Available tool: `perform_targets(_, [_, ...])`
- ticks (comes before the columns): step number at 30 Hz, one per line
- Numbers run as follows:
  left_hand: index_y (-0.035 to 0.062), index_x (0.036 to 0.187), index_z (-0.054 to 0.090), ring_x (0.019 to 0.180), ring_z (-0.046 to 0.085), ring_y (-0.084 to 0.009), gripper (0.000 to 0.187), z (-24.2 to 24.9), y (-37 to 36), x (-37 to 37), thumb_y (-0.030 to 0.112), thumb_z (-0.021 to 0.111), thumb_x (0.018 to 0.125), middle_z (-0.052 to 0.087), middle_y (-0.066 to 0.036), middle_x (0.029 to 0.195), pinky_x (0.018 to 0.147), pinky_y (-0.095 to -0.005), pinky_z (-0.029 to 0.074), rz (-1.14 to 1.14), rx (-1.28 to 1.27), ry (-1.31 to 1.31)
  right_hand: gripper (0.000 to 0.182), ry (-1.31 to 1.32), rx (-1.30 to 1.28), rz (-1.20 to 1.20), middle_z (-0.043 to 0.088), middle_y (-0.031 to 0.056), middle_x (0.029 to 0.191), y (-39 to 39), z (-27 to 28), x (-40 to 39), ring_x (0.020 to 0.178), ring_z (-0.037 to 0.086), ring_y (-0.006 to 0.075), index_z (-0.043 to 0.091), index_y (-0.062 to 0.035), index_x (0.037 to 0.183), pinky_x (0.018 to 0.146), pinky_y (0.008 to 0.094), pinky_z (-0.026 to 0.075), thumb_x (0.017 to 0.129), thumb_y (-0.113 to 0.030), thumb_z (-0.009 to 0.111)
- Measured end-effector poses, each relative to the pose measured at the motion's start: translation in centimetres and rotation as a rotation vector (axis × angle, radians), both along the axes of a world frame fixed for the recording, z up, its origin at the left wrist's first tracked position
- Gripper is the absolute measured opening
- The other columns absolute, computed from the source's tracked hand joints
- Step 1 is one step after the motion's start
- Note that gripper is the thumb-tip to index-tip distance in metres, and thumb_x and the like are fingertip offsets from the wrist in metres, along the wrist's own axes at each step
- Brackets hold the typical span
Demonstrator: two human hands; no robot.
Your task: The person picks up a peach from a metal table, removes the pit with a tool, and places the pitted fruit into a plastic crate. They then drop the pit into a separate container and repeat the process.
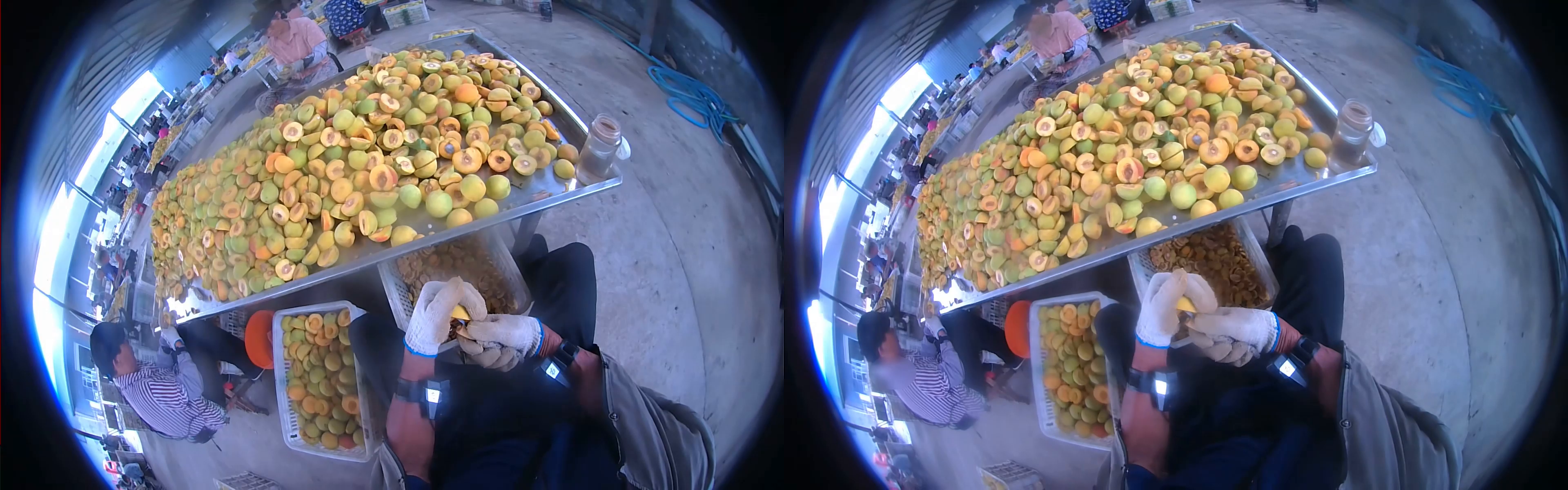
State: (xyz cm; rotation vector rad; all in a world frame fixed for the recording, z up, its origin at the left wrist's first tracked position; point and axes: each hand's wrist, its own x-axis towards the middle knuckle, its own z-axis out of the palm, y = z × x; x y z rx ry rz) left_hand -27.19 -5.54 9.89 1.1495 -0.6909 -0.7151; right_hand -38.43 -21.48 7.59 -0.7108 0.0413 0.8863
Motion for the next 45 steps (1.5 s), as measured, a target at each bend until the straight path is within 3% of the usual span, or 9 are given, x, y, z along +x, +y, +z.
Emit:
perform_targets(7, [-0.0018, 0.075, 0.070, 0.077, 0.066, -0.0197, 0.057, 1.6, 0.2, -0.5, 0.040, 0.048, 0.108, 0.071, -0.011, 0.079, 0.076, -0.0330, 0.051, 0.109, 0.336, 0.121, 0.041, 0.007, -0.090, -0.043, 0.042, -0.0082, 0.060, 0.1, 0.1, 0.2, 0.042, 0.034, -0.0002, 0.052, -0.0163, 0.085, 0.035, 0.0163, 0.026, 0.109, -0.050, 0.051])
perform_targets(17, [-0.0021, 0.080, 0.069, 0.078, 0.068, -0.0208, 0.059, -1.4, 1.7, -0.1, 0.043, 0.044, 0.109, 0.072, -0.010, 0.084, 0.078, -0.0340, 0.052, -0.141, 0.183, -0.110, 0.043, 0.032, -0.098, 0.044, 0.040, -0.0091, 0.061, 0.9, 0.8, -0.8, 0.042, 0.032, -0.0009, 0.051, -0.0167, 0.085, 0.035, 0.0160, 0.025, 0.109, -0.052, 0.049])
perform_targets(24, [0.0021, 0.085, 0.064, 0.077, 0.065, -0.0302, 0.064, -5.4, 1.1, -0.3, 0.057, 0.044, 0.108, 0.066, -0.016, 0.087, 0.077, -0.0399, 0.055, 0.371, -0.235, 0.753, 0.040, 0.025, 0.177, -0.062, 0.040, -0.0086, 0.062, 0.4, 0.0, -0.1, 0.042, 0.032, -0.0009, 0.051, -0.0146, 0.085, 0.035, 0.0161, 0.025, 0.110, -0.046, 0.049])
perform_targets(26, [0.0041, 0.092, 0.065, 0.079, 0.065, -0.0304, 0.061, -5.7, 2.3, 0.6, 0.061, 0.047, 0.106, 0.066, -0.014, 0.094, 0.071, -0.0413, 0.054, 0.554, -0.296, 0.834, 0.042, 0.053, -0.149, -0.242, 0.046, -0.0054, 0.064, -0.1, 0.6, 0.9, 0.043, 0.037, 0.0026, 0.053, -0.0128, 0.087, 0.035, 0.0195, 0.028, 0.109, -0.048, 0.051])
perform_targets(29, [0.0036, 0.102, 0.067, 0.082, 0.068, -0.0300, 0.058, -5.7, 5.9, 2.3, 0.059, 0.048, 0.107, 0.069, -0.014, 0.098, 0.070, -0.0411, 0.056, 0.566, -0.356, 0.766, 0.048, -0.065, -0.862, -0.470, 0.052, -0.0034, 0.067, 0.5, -0.1, 2.6, 0.044, 0.045, 0.0083, 0.058, -0.0127, 0.090, 0.039, 0.0242, 0.035, 0.105, -0.058, 0.054])
perform_targets(35, [0.0010, 0.122, 0.065, 0.097, 0.068, -0.0235, 0.030, -5.3, 16.6, 0.3, 0.025, 0.063, 0.104, 0.067, -0.011, 0.110, 0.078, -0.0363, 0.057, 1.023, -0.267, 0.462, 0.041, 0.073, -0.589, -0.664, 0.049, -0.0059, 0.067, -0.8, -2.7, 3.3, 0.047, 0.044, 0.0057, 0.055, -0.0160, 0.093, 0.041, 0.0233, 0.034, 0.105, -0.055, 0.056])
perform_targets(37, [-0.0010, 0.118, 0.067, 0.091, 0.067, -0.0230, 0.032, -10.5, 22.7, -1.0, 0.025, 0.068, 0.100, 0.067, -0.009, 0.105, 0.075, -0.0339, 0.054, 1.291, 0.578, -0.616, 0.041, 0.113, -0.573, -0.700, 0.049, -0.0049, 0.067, -1.1, -4.1, 3.3, 0.046, 0.044, 0.0071, 0.054, -0.0156, 0.092, 0.041, 0.0250, 0.036, 0.106, -0.054, 0.057])
perform_targets(39, [-0.0032, 0.115, 0.069, 0.089, 0.064, -0.0187, 0.031, -7.9, 25.1, -3.8, 0.023, 0.067, 0.098, 0.067, -0.007, 0.103, 0.077, -0.0319, 0.052, 1.456, 0.201, 0.335, 0.041, 0.129, -0.576, -0.699, 0.049, -0.0044, 0.067, -1.2, -4.8, 3.3, 0.046, 0.044, 0.0076, 0.054, -0.0154, 0.092, 0.041, 0.0254, 0.037, 0.106, -0.054, 0.057])
perform_targets(45, [-0.0045, 0.118, 0.070, 0.087, 0.063, -0.0169, 0.035, -14.8, 38.6, -11.5, 0.023, 0.066, 0.097, 0.070, -0.008, 0.102, 0.078, -0.0330, 0.053, 1.679, 0.568, 0.274, 0.041, 0.108, -0.643, -0.713, 0.049, -0.0032, 0.065, -0.4, -5.0, 3.8, 0.045, 0.044, 0.0088, 0.055, -0.0150, 0.092, 0.041, 0.0264, 0.038, 0.105, -0.054, 0.058])
